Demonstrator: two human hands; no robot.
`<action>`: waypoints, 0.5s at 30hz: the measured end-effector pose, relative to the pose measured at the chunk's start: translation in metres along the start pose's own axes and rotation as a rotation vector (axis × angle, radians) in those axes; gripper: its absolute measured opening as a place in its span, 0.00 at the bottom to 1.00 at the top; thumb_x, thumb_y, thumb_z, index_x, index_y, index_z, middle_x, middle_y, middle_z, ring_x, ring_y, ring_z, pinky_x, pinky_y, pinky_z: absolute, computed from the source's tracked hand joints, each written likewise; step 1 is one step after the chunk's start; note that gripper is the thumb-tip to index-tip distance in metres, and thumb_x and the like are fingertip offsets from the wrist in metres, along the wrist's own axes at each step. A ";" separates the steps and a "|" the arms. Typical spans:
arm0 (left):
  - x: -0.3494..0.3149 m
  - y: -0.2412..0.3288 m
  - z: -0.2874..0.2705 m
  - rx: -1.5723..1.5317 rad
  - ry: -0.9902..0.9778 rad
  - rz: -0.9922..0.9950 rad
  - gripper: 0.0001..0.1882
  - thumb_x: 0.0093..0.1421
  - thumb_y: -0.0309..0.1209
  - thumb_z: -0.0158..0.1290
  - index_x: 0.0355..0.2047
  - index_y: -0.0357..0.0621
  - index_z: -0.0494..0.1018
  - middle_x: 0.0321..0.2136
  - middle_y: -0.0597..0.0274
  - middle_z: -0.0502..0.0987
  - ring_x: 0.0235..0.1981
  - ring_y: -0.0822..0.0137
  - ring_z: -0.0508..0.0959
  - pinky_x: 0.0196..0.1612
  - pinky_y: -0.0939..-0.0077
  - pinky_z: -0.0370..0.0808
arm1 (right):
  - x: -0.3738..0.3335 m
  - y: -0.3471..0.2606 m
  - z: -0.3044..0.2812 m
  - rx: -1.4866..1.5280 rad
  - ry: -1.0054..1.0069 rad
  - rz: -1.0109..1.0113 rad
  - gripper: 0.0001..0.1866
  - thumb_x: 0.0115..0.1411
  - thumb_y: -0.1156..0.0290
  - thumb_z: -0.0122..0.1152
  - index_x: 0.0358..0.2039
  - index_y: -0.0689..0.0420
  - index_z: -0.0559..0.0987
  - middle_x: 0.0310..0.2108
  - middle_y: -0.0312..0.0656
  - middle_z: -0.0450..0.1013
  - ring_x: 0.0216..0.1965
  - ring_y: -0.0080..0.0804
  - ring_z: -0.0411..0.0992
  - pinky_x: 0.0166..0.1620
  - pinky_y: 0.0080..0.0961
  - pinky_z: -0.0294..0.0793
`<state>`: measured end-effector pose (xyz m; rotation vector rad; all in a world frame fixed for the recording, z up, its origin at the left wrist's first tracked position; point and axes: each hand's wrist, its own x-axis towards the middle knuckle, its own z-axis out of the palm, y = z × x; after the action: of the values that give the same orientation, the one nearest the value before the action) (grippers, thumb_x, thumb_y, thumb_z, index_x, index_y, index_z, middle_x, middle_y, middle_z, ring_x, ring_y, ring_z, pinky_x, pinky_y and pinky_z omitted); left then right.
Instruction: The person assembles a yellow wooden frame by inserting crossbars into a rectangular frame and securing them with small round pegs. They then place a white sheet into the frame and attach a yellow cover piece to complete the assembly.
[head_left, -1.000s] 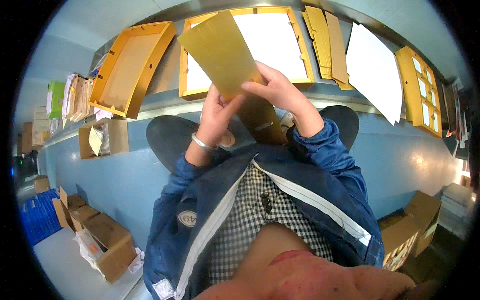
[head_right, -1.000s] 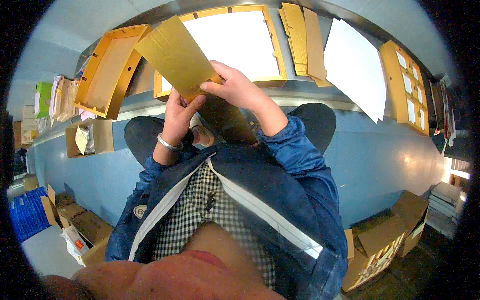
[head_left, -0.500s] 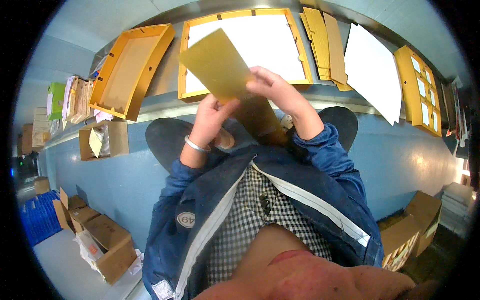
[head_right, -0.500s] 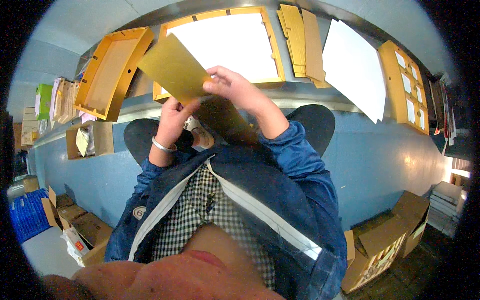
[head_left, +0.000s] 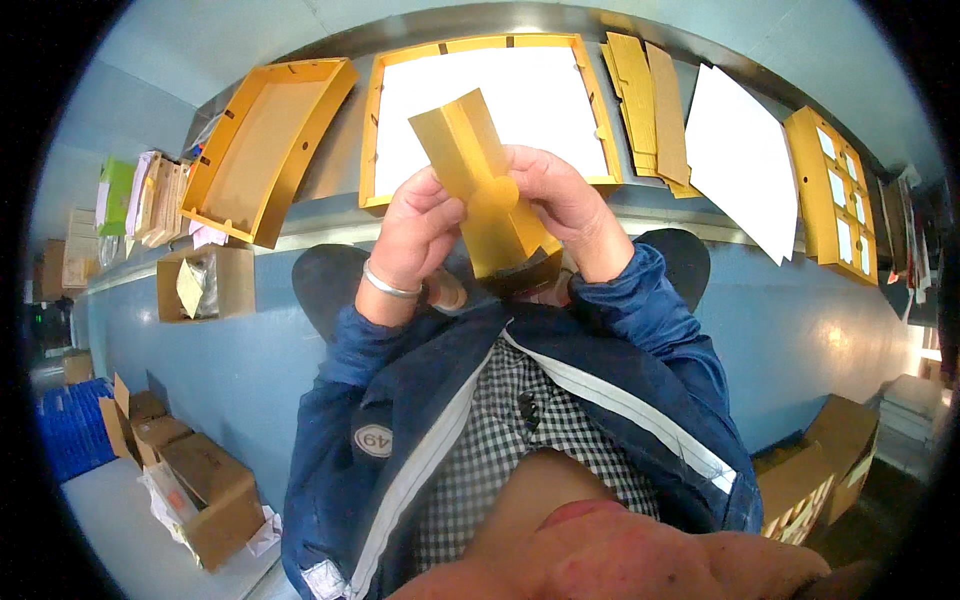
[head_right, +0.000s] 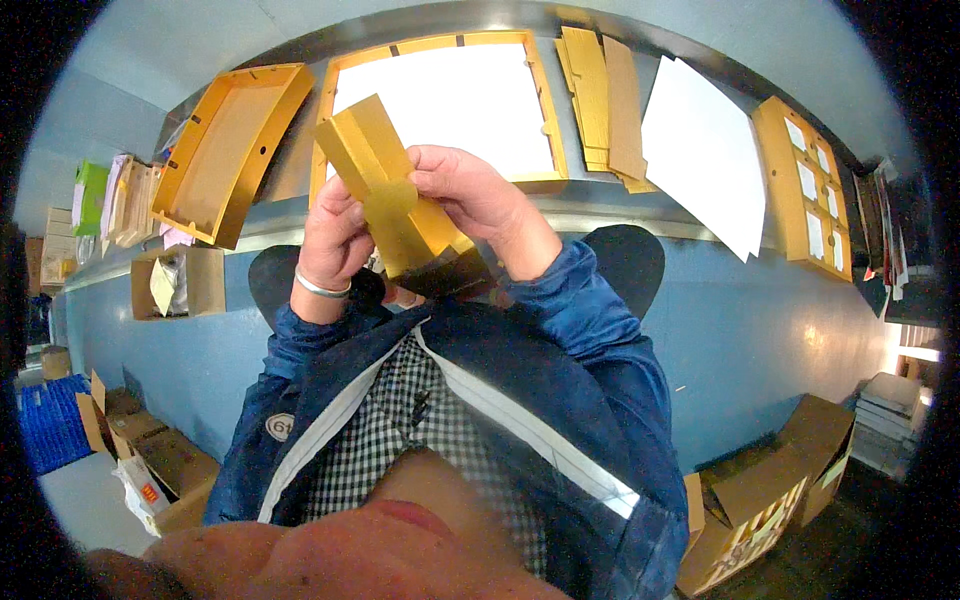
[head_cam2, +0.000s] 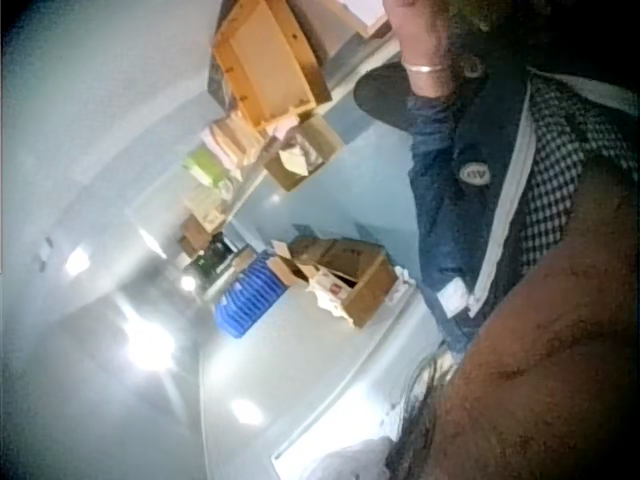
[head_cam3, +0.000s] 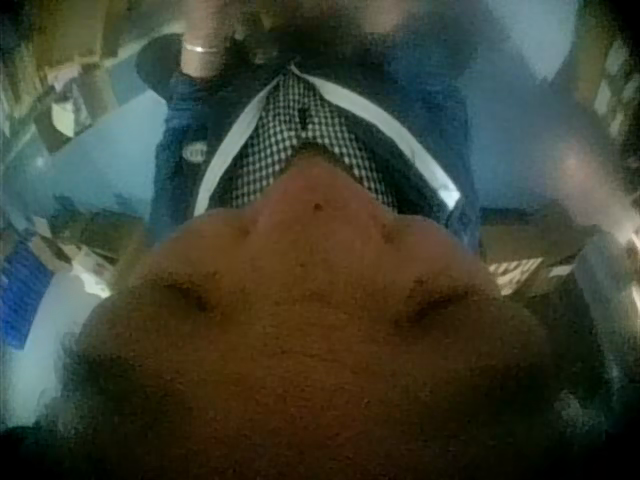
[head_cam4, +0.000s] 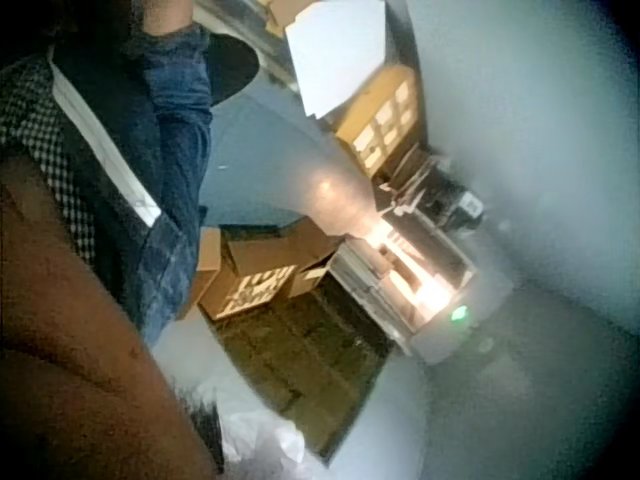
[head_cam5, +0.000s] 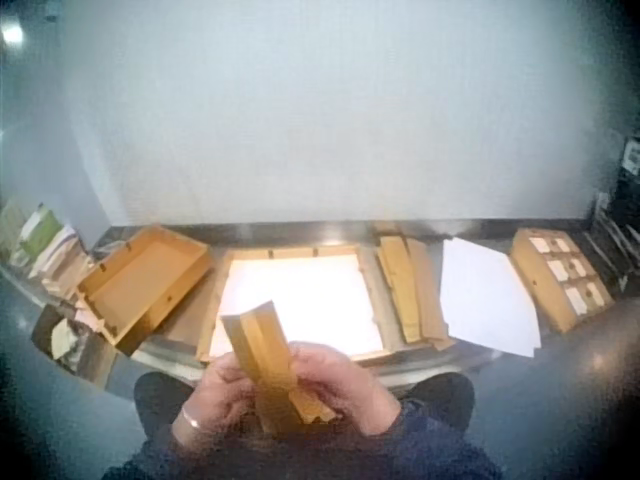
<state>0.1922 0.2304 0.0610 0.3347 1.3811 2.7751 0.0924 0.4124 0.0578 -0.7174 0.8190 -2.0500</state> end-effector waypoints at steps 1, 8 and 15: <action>0.000 0.001 0.005 0.059 0.083 0.022 0.19 0.67 0.22 0.50 0.59 0.37 0.69 0.52 0.58 0.77 0.52 0.66 0.77 0.56 0.71 0.73 | 0.000 0.002 0.000 0.000 0.041 -0.006 0.18 0.68 0.63 0.57 0.51 0.63 0.74 0.47 0.40 0.77 0.49 0.27 0.75 0.56 0.27 0.73; 0.033 0.013 -0.025 0.256 0.392 0.285 0.12 0.71 0.30 0.48 0.52 0.40 0.71 0.45 0.61 0.79 0.46 0.72 0.79 0.48 0.74 0.79 | -0.017 -0.006 -0.030 -0.754 0.232 0.108 0.14 0.69 0.58 0.59 0.43 0.56 0.79 0.32 0.30 0.73 0.32 0.18 0.70 0.38 0.18 0.72; 0.018 -0.022 -0.009 0.438 0.290 -0.077 0.14 0.69 0.31 0.52 0.53 0.40 0.72 0.42 0.66 0.79 0.39 0.76 0.77 0.39 0.83 0.74 | -0.004 -0.013 -0.030 -0.784 0.463 -0.136 0.14 0.69 0.59 0.59 0.39 0.58 0.80 0.29 0.28 0.72 0.32 0.15 0.67 0.36 0.17 0.68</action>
<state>0.1714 0.2384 0.0417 -0.1233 2.0196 2.5099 0.0668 0.4308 0.0477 -0.7144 1.9434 -2.0189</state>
